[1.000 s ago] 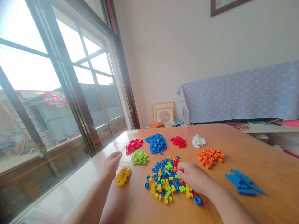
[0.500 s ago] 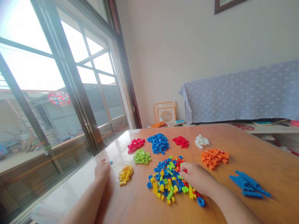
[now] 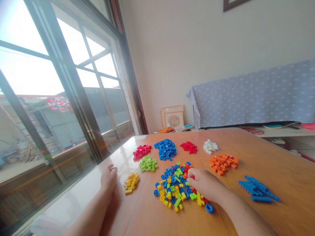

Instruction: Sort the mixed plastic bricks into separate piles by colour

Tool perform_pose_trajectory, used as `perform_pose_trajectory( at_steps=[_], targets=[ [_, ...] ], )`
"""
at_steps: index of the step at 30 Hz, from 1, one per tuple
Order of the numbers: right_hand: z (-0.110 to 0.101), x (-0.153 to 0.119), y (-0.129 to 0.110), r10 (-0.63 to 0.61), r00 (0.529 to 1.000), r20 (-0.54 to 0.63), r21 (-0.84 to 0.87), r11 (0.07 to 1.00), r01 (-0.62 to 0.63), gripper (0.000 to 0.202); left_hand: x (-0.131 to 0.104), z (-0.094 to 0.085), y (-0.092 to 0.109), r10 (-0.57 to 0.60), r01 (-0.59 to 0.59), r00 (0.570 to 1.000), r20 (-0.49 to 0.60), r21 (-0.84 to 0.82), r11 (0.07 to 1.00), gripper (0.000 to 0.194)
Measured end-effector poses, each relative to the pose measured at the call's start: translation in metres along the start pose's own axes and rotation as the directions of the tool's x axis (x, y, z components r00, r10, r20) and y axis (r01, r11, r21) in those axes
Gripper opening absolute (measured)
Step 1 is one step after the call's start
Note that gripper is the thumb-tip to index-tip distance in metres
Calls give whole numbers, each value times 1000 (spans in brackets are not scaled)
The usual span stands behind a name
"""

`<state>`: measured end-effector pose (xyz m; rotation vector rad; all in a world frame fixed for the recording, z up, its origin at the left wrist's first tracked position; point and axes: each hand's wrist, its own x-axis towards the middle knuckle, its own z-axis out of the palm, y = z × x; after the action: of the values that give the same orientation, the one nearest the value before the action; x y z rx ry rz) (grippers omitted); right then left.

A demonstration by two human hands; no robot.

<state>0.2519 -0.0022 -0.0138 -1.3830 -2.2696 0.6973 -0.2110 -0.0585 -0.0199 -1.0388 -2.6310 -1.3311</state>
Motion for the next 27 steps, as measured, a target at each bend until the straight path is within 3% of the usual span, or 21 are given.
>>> perform_pose_trajectory(
  at_steps=[5,10,13,17,19,22,27],
  targets=[
    [2,1,1,3,1000,-10,-13,1000,-3,23,-26,6,41,169,-170,985,-29,-306,937,44],
    [2,1,2,-17,1000,-13,-30,999,16,24,-86,18,100,356,-274,934,27,-583,765,35],
    [3,2,4,-17,1000,2,-38,999,17,24,-127,27,135,434,-205,883,180,-684,700,29],
    [5,4,8,-41,999,-5,-31,999,41,22,-164,43,168,414,24,806,423,-722,692,20],
    [5,4,10,-45,999,-18,-24,999,45,20,-172,51,174,420,71,778,468,-729,681,16],
    [2,4,11,-28,999,-40,-29,999,27,19,-172,65,168,417,96,763,494,-724,683,15],
    [-2,4,13,15,998,-54,-42,999,-17,16,-163,77,145,444,11,733,516,-661,750,13]
  ],
)
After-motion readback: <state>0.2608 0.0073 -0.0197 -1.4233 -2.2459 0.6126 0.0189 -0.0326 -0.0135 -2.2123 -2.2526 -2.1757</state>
